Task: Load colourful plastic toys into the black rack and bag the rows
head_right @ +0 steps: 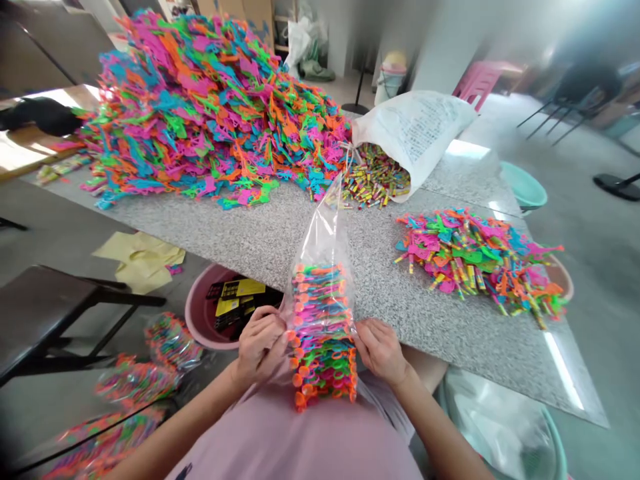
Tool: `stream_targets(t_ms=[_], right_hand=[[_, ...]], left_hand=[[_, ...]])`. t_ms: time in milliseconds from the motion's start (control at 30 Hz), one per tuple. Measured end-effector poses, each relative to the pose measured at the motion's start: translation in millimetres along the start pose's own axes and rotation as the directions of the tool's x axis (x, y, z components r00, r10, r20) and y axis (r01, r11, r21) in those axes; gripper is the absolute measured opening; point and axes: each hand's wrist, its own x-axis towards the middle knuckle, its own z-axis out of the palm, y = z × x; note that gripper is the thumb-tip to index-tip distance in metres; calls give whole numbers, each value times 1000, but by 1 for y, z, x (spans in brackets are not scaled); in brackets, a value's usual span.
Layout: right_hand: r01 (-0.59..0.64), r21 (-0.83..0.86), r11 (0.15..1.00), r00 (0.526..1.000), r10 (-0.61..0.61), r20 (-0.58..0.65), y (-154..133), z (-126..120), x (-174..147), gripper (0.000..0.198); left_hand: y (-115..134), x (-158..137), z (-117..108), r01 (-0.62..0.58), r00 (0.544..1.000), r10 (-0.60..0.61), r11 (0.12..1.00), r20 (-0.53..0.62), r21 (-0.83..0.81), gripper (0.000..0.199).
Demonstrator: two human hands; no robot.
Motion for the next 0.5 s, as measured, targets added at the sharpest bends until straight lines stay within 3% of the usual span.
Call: stream_targets(t_ms=[133, 267, 433, 500], right_hand=[[-12, 20, 1000, 1000, 12, -13, -1, -1, 4, 17], [-5, 18, 1000, 999, 5, -33, -4, 1, 6, 16], [6, -5, 1000, 999, -6, -40, -5, 0, 8, 18], [25, -15, 1000, 999, -26, -33, -4, 0, 8, 18]], left_hand=[[-4, 10, -8, 146, 982, -118, 971, 149, -190, 31], [-6, 13, -10, 286, 952, -223, 894, 210, -345, 40], [-3, 18, -14, 310, 947, -254, 885, 199, -346, 36], [-2, 18, -14, 244, 966, -209, 933, 155, -264, 30]])
